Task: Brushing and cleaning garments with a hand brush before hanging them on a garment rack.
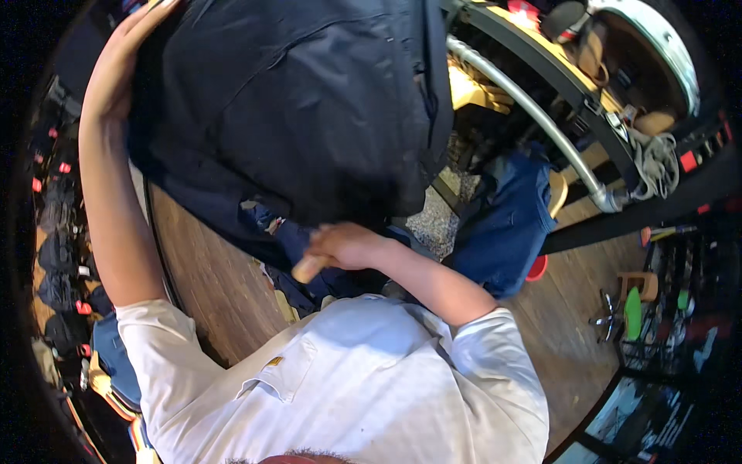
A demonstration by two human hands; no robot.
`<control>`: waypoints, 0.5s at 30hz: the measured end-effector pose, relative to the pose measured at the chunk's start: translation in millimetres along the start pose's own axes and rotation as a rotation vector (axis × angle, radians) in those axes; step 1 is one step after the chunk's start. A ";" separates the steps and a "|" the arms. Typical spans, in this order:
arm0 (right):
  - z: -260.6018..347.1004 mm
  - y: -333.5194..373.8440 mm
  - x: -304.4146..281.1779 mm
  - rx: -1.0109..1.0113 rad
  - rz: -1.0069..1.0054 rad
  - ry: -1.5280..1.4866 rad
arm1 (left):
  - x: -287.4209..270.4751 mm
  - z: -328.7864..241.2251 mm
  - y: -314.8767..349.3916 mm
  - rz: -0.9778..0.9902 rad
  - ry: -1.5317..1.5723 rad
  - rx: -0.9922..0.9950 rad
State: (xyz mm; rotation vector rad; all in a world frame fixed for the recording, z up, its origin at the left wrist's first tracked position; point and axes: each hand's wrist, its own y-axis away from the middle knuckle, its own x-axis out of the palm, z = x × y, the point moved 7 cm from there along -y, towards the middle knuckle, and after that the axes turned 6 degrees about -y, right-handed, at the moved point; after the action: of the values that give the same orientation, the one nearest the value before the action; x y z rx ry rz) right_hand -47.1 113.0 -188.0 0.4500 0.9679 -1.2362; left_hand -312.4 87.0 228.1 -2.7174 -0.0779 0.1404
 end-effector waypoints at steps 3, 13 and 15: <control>69.7 -12.7 -178.3 0.011 -0.624 0.211 | -12.9 16.7 37.7 -0.563 -0.462 -0.075; -196.2 169.5 -122.7 1.132 -1.140 0.030 | -7.4 9.1 117.6 -0.656 -0.265 -0.178; -215.4 184.3 -68.1 1.280 -0.949 -0.068 | -8.0 20.1 131.0 -0.592 -0.498 -0.258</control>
State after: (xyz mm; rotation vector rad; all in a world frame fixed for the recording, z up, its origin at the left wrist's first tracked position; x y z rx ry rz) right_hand 43.1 371.7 -287.5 0.9608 0.1435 -2.6882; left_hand -318.1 -25.0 156.9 -2.7045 -1.0892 0.6574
